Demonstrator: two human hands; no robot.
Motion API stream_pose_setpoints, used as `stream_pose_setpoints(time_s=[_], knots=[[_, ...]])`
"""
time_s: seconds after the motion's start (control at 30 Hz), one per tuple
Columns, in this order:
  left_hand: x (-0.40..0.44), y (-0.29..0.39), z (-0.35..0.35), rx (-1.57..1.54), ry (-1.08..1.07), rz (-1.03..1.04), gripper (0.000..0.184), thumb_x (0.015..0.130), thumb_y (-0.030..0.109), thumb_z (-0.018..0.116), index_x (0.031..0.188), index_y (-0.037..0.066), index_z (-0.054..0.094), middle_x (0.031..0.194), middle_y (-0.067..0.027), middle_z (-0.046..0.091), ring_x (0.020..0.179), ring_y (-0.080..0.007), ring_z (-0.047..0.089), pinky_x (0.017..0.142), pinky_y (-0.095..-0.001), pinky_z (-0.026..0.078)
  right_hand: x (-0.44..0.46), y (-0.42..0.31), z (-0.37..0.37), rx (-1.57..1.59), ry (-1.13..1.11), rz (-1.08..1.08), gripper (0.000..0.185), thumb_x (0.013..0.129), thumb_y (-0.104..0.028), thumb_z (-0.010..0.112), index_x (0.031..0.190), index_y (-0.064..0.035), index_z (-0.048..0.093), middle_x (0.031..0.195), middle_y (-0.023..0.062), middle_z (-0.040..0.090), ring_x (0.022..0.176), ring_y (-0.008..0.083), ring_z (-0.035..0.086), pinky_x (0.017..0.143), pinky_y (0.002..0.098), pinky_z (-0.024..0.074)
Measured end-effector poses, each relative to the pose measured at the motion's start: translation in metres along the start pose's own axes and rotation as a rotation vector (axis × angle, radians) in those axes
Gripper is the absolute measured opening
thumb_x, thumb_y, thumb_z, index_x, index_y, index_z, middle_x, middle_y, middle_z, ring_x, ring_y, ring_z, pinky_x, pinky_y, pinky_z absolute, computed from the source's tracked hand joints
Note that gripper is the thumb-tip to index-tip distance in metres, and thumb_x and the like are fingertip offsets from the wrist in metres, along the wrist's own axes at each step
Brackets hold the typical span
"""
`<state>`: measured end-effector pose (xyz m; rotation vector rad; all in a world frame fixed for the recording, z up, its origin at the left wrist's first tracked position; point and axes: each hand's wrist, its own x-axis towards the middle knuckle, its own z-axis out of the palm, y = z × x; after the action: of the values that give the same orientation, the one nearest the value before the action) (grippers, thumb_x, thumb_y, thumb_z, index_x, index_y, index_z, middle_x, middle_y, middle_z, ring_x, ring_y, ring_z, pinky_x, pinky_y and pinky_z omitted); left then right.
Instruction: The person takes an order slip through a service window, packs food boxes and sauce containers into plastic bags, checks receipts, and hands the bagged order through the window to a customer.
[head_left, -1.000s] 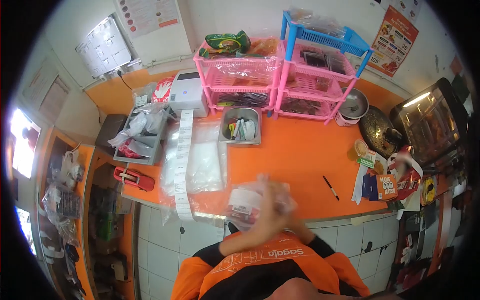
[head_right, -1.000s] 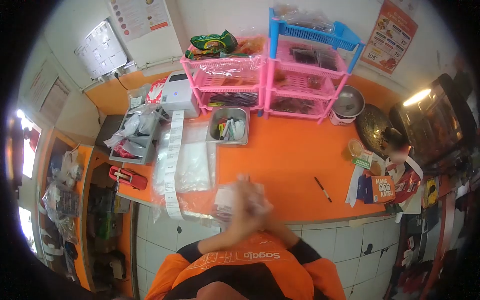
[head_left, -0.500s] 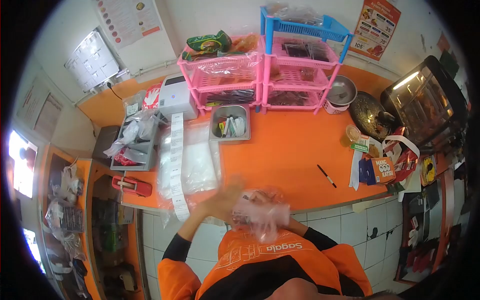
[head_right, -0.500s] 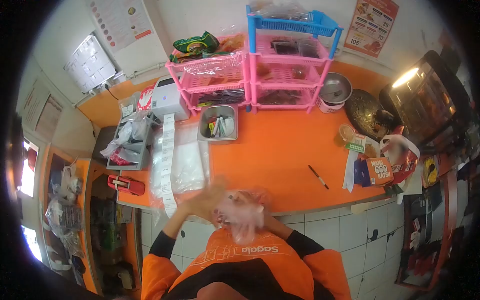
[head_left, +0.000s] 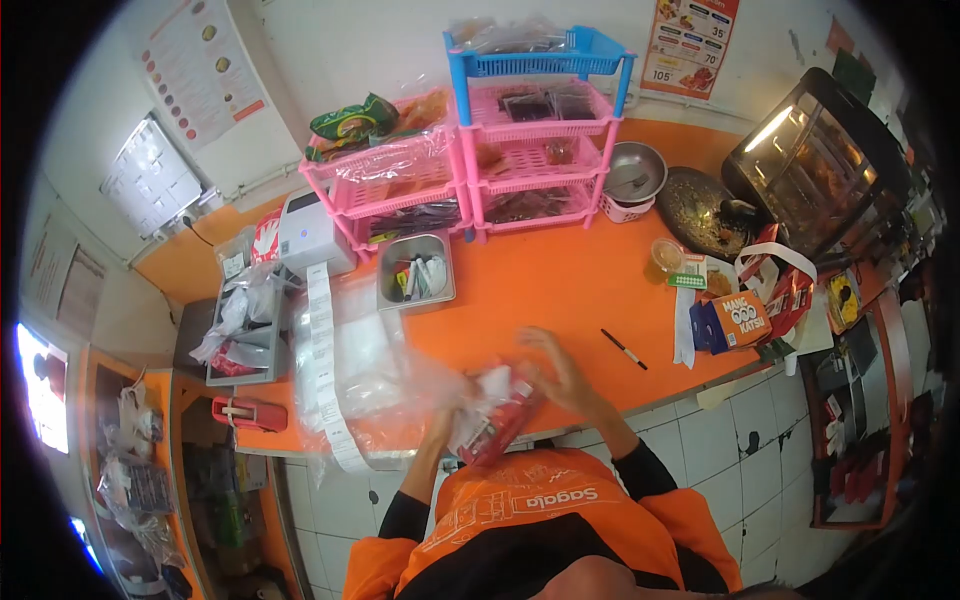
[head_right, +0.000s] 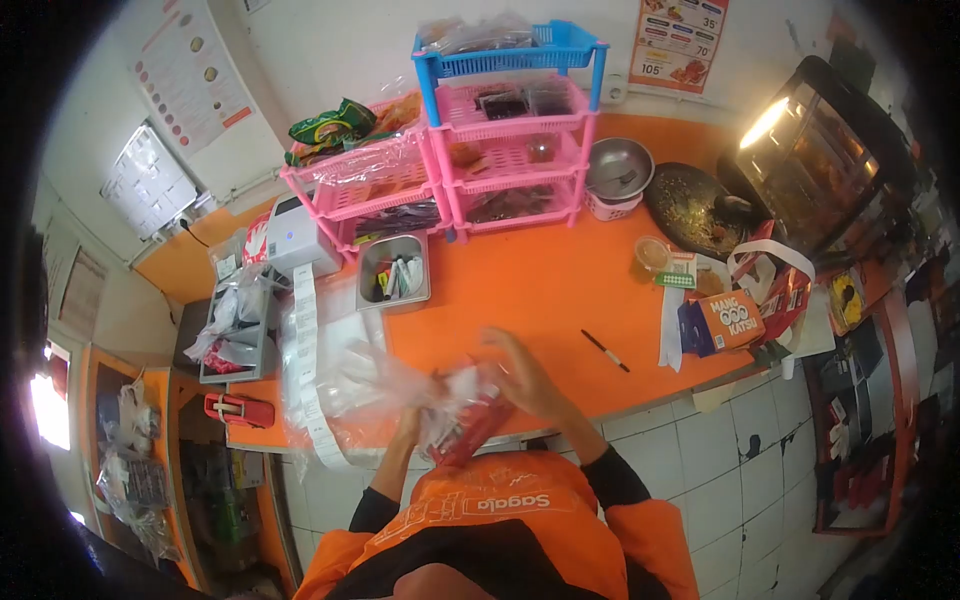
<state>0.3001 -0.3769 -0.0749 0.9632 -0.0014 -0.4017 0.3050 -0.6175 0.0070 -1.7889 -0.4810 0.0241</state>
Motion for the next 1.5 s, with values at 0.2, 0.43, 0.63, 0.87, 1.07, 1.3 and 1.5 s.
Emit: stream_pose_setpoints(time_s=[0.2,0.43,0.63,0.87,1.07,1.3,1.5], knots=[[-0.005,0.091,0.057,-0.437,-0.013,0.241,0.053,0.083,0.008,0.043,0.136,0.010,0.036,0.134,-0.0151,0.044,0.119,-0.0289,0.048,0.095,-0.0435,0.044,-0.014,0.030,0.034,-0.588,0.476,-0.282,0.057,0.085,-0.017,0.060,0.133,0.0001,0.035,0.125,0.0213,0.046,0.110,0.0354,0.051,0.093,0.0409,0.0414],[-0.017,0.121,0.096,-0.136,0.355,0.246,0.038,0.090,0.017,0.048,0.126,0.007,0.045,0.119,-0.0105,0.049,0.111,-0.0233,0.051,0.090,-0.0357,0.045,0.015,0.022,0.073,-0.261,-0.093,-0.338,0.048,0.087,-0.022,0.059,0.126,0.0004,0.042,0.119,0.0198,0.051,0.107,0.0288,0.053,0.090,0.0388,0.0431],[-0.018,0.102,0.049,0.359,0.354,0.289,0.034,0.088,0.019,0.053,0.120,0.008,0.049,0.115,-0.0101,0.050,0.107,-0.0228,0.052,0.088,-0.0359,0.045,0.056,0.043,0.060,0.119,-0.701,-0.074,0.042,0.089,-0.026,0.058,0.120,0.0007,0.048,0.114,0.0185,0.055,0.104,0.0231,0.055,0.088,0.0371,0.0445],[-0.049,0.076,0.035,0.951,0.264,0.249,0.029,0.084,0.020,0.056,0.110,0.008,0.053,0.110,-0.0103,0.051,0.101,-0.0249,0.052,0.085,-0.0378,0.045,0.161,0.097,0.052,0.535,-1.090,0.461,0.039,0.091,-0.031,0.056,0.113,0.0010,0.054,0.108,0.0169,0.060,0.101,0.0165,0.057,0.085,0.0350,0.0461],[-0.016,0.006,0.012,0.919,0.487,0.243,0.033,0.075,0.024,0.061,0.104,0.008,0.056,0.110,-0.0111,0.050,0.102,-0.0300,0.050,0.088,-0.0403,0.043,0.287,0.062,0.058,-0.486,-0.721,0.039,0.019,0.084,-0.016,0.058,0.101,-0.0085,0.062,0.093,0.0104,0.064,0.090,0.0226,0.063,0.073,0.0363,0.0498],[-0.028,0.027,0.019,1.571,0.181,0.380,0.033,0.070,0.027,0.061,0.102,0.016,0.061,0.103,-0.0054,0.055,0.100,-0.0270,0.051,0.088,-0.0408,0.040,0.316,0.129,0.091,-0.976,-0.884,-0.262,0.014,0.071,-0.011,0.062,0.083,-0.0100,0.069,0.091,0.0097,0.063,0.087,0.0285,0.062,0.073,0.0400,0.0483],[-0.036,0.054,0.040,1.622,0.068,0.066,0.044,0.067,0.030,0.070,0.106,0.015,0.059,0.104,-0.0097,0.055,0.096,-0.0284,0.054,0.084,-0.0383,0.041,0.321,0.118,0.069,-0.558,-0.779,-0.107,0.014,0.073,-0.017,0.069,0.084,-0.0099,0.073,0.085,0.0077,0.065,0.081,0.0267,0.063,0.068,0.0388,0.0478]])
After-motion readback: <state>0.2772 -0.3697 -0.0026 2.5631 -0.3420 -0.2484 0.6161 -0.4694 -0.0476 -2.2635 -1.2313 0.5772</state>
